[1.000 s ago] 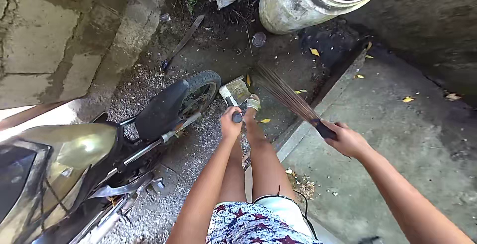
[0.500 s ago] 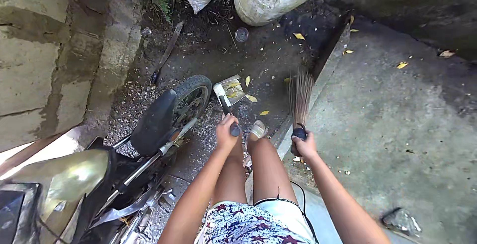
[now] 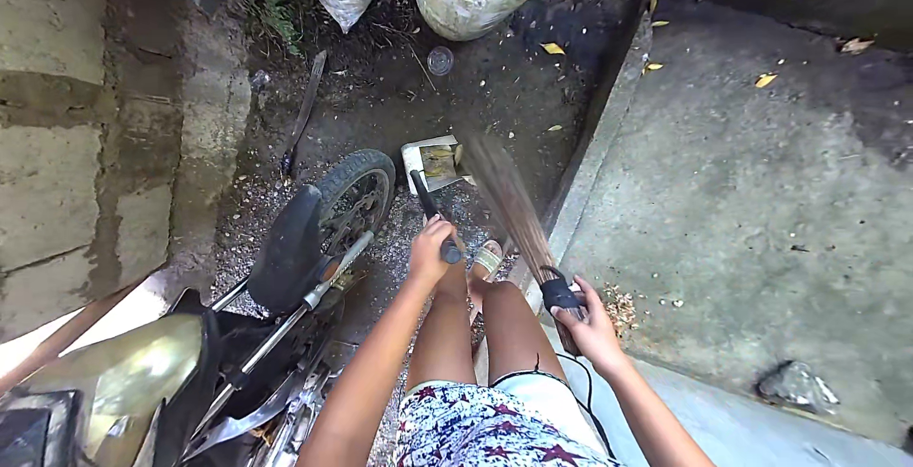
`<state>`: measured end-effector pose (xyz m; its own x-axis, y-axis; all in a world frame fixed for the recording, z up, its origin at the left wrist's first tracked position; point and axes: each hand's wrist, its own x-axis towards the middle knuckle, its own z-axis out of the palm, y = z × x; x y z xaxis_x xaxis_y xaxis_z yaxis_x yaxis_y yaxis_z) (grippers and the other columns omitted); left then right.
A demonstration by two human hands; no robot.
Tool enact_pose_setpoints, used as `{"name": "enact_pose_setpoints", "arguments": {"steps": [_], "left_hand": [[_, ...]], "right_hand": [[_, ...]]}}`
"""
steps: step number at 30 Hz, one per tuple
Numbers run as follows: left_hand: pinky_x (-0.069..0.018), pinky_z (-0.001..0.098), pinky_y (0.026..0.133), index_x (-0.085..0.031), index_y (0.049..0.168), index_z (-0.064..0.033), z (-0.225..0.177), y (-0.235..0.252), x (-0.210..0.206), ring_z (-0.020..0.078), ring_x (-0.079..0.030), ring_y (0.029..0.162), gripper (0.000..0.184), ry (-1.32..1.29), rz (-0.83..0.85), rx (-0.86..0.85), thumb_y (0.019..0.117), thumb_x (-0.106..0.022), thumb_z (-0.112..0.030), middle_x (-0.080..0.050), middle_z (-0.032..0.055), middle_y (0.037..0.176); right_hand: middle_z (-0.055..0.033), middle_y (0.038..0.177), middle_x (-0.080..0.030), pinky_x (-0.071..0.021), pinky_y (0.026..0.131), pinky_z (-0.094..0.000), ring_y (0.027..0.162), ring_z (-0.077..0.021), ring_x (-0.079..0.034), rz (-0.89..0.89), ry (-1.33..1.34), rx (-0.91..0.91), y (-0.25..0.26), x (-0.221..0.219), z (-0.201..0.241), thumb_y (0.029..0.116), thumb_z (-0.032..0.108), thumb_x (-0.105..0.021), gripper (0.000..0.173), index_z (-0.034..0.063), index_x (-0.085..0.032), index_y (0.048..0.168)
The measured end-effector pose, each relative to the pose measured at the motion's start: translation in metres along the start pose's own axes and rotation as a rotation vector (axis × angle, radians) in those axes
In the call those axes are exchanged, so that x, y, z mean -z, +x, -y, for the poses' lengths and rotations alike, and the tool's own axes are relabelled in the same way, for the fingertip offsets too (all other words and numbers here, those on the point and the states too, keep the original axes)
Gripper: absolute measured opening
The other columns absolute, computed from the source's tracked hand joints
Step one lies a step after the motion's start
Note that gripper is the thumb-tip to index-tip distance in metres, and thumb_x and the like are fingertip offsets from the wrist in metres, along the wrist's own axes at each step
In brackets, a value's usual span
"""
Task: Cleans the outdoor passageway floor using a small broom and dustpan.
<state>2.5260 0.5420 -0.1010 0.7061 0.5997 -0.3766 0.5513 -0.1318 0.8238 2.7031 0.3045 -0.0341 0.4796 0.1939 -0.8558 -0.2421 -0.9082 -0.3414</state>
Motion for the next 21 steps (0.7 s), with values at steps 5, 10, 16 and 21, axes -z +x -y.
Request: {"name": "enact_pose_setpoints", "arguments": {"steps": [5,10,16,21], "left_hand": [[-0.0442,0.0489,0.115,-0.072,0.092,0.0102,-0.004,-0.002,-0.002,0.0402,-0.069,0.116,0.014,0.034,-0.006,-0.065,0.0814,-0.063,0.012,-0.075,0.0240,0.107],[-0.0461,0.0498,0.112,-0.072,0.094,0.0093,0.001,0.002,-0.004,0.0388,-0.069,0.115,0.016,0.074,0.055,-0.036,0.0813,-0.064,0.012,-0.074,0.0235,0.109],[-0.0459,0.0489,0.113,-0.073,0.096,0.0083,0.007,0.016,0.003,0.0375,-0.068,0.118,0.014,0.085,0.053,-0.008,0.0848,-0.064,0.009,-0.075,0.0225,0.109],[-0.0464,0.0483,0.112,-0.072,0.095,0.0093,0.012,0.017,0.007,0.0377,-0.070,0.115,0.014,0.057,0.023,-0.025,0.0831,-0.064,0.010,-0.075,0.0236,0.108]], "right_hand": [[-0.0354,0.152,-0.037,-0.0381,0.111,-0.0598,0.137,-0.0491,-0.043,-0.209,-0.184,-0.012,0.078,0.000,0.013,0.0952,0.013,-0.067,0.073,-0.0011,-0.031,0.157],[-0.0326,0.157,-0.030,-0.0431,0.108,-0.0566,0.136,-0.0464,-0.047,-0.097,-0.394,-0.188,0.152,0.006,0.045,0.0958,0.017,-0.064,0.077,0.0040,-0.023,0.160],[-0.0280,0.134,-0.053,-0.0541,0.087,-0.0487,0.106,-0.0338,-0.063,0.151,0.007,-0.056,0.093,0.033,0.011,0.0907,0.003,-0.063,0.071,0.0019,-0.030,0.153],[-0.0143,0.114,-0.063,-0.0580,0.064,-0.0342,0.076,-0.0174,-0.067,0.181,0.253,-0.071,0.022,0.056,-0.018,0.0904,0.007,-0.054,0.061,0.0044,-0.039,0.149]]}}
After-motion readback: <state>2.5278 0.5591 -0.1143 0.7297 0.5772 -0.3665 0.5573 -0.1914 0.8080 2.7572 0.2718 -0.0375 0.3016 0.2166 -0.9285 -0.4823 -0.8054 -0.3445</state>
